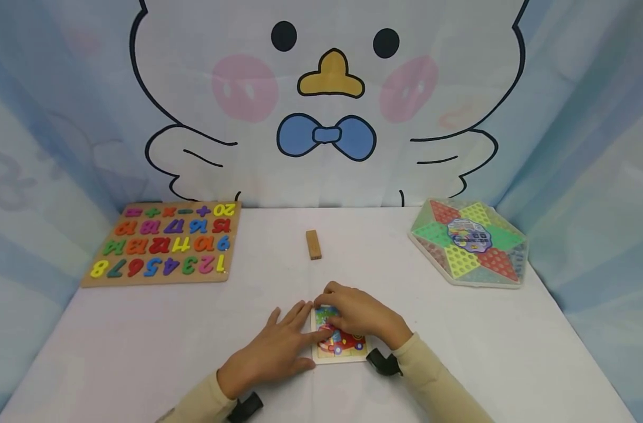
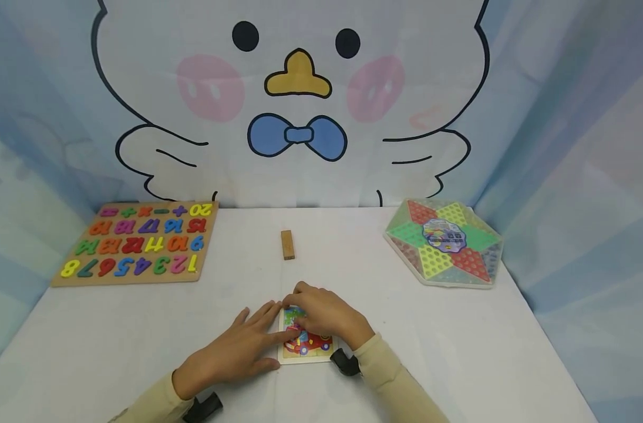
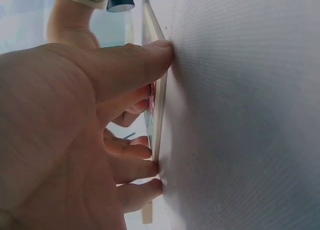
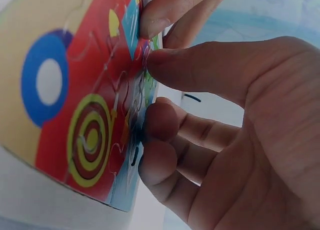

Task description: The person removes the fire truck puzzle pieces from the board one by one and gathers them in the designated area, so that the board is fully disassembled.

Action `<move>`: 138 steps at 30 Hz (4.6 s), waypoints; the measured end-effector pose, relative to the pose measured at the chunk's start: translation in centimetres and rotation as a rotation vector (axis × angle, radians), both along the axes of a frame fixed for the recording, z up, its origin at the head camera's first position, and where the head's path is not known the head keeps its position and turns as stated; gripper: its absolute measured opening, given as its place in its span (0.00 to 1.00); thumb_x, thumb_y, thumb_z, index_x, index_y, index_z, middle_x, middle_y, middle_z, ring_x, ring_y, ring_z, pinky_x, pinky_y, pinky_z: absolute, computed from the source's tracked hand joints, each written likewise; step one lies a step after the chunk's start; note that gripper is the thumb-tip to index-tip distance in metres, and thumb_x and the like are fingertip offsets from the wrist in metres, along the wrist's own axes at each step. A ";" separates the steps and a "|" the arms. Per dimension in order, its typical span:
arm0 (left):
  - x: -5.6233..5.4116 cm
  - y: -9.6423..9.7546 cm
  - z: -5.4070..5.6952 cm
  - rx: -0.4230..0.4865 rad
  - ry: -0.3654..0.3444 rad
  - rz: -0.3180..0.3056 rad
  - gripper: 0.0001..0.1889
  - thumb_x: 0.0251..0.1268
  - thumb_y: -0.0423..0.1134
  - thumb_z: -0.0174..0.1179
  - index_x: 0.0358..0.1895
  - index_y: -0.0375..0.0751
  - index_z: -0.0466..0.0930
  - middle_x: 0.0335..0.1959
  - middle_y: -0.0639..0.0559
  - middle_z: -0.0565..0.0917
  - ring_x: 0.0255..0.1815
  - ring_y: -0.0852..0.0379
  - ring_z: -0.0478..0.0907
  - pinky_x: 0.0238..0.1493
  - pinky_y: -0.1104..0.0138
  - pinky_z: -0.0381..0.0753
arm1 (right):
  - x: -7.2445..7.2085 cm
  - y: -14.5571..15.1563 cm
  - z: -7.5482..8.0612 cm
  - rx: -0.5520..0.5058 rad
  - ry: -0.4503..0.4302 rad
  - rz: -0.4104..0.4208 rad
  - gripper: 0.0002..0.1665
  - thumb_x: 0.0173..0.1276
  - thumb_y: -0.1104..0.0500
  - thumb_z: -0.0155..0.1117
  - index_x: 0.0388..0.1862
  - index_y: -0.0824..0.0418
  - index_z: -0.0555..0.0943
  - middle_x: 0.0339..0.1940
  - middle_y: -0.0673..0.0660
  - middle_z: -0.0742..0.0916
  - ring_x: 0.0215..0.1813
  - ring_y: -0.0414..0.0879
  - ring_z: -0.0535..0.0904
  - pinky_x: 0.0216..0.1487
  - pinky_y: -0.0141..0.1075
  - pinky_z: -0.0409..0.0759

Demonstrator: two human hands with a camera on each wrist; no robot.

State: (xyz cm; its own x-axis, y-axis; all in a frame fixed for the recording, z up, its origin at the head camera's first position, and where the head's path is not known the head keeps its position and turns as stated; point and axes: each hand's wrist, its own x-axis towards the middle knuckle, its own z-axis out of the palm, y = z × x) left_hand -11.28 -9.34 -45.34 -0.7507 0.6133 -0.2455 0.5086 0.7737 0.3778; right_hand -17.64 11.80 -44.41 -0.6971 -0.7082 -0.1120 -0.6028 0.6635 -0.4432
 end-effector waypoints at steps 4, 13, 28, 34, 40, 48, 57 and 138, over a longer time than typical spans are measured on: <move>0.0 0.1 0.1 0.005 -0.014 0.004 0.29 0.68 0.54 0.66 0.72 0.68 0.73 0.82 0.38 0.53 0.83 0.39 0.47 0.71 0.29 0.50 | 0.3 -0.2 0.1 0.030 0.019 -0.016 0.22 0.69 0.62 0.70 0.62 0.55 0.84 0.52 0.53 0.81 0.40 0.43 0.80 0.47 0.40 0.83; 0.1 0.1 0.2 0.017 -0.017 0.008 0.30 0.68 0.53 0.66 0.73 0.68 0.73 0.83 0.39 0.53 0.83 0.39 0.46 0.71 0.29 0.49 | 1.0 -0.8 0.4 0.100 0.098 -0.021 0.22 0.68 0.63 0.70 0.61 0.54 0.84 0.47 0.53 0.80 0.33 0.42 0.77 0.39 0.38 0.82; 0.0 -0.3 0.3 0.019 0.001 0.002 0.29 0.69 0.52 0.66 0.73 0.65 0.73 0.83 0.39 0.51 0.82 0.38 0.48 0.71 0.29 0.51 | 0.1 -0.9 -0.3 0.044 -0.036 -0.044 0.25 0.67 0.65 0.66 0.62 0.53 0.81 0.41 0.50 0.79 0.34 0.42 0.73 0.39 0.38 0.78; 0.0 -0.2 0.2 0.017 -0.004 0.000 0.30 0.68 0.52 0.66 0.73 0.66 0.73 0.82 0.38 0.53 0.82 0.38 0.48 0.71 0.29 0.51 | 0.0 -0.8 -0.7 0.025 -0.054 -0.038 0.19 0.66 0.69 0.63 0.53 0.53 0.81 0.40 0.50 0.77 0.32 0.43 0.72 0.35 0.37 0.76; -0.1 -0.2 0.2 0.020 -0.009 0.001 0.30 0.68 0.52 0.66 0.73 0.65 0.73 0.82 0.38 0.54 0.82 0.38 0.48 0.71 0.29 0.51 | 0.2 -0.8 -0.7 0.017 -0.057 -0.053 0.14 0.68 0.67 0.63 0.48 0.52 0.80 0.41 0.50 0.75 0.31 0.43 0.73 0.34 0.37 0.75; -0.1 -0.3 0.0 0.041 -0.019 -0.004 0.29 0.69 0.52 0.65 0.73 0.66 0.73 0.82 0.38 0.54 0.83 0.39 0.47 0.71 0.29 0.50 | 0.5 -0.6 0.1 0.070 -0.020 -0.072 0.21 0.69 0.62 0.68 0.61 0.53 0.82 0.43 0.52 0.77 0.33 0.43 0.74 0.39 0.39 0.80; -0.2 -0.5 0.0 0.034 0.001 -0.015 0.29 0.69 0.52 0.65 0.73 0.66 0.72 0.81 0.37 0.55 0.82 0.38 0.48 0.71 0.29 0.52 | 1.2 -1.4 0.6 0.182 0.101 -0.081 0.21 0.68 0.59 0.71 0.60 0.51 0.84 0.41 0.52 0.79 0.27 0.41 0.72 0.30 0.37 0.77; -0.3 0.0 -0.1 0.020 0.000 0.021 0.31 0.65 0.59 0.67 0.71 0.66 0.75 0.81 0.38 0.57 0.82 0.38 0.50 0.70 0.28 0.51 | -1.5 1.3 0.6 -0.272 -0.122 0.011 0.05 0.72 0.64 0.66 0.43 0.55 0.82 0.33 0.46 0.82 0.33 0.40 0.75 0.37 0.35 0.77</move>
State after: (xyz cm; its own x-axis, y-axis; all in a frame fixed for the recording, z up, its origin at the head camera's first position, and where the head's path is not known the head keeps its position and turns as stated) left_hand -11.62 -9.33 -45.42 -0.7635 0.6022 -0.2332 0.4921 0.7764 0.3938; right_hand -19.19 13.07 -43.82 -0.6825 -0.7309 0.0000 -0.5403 0.5046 -0.6734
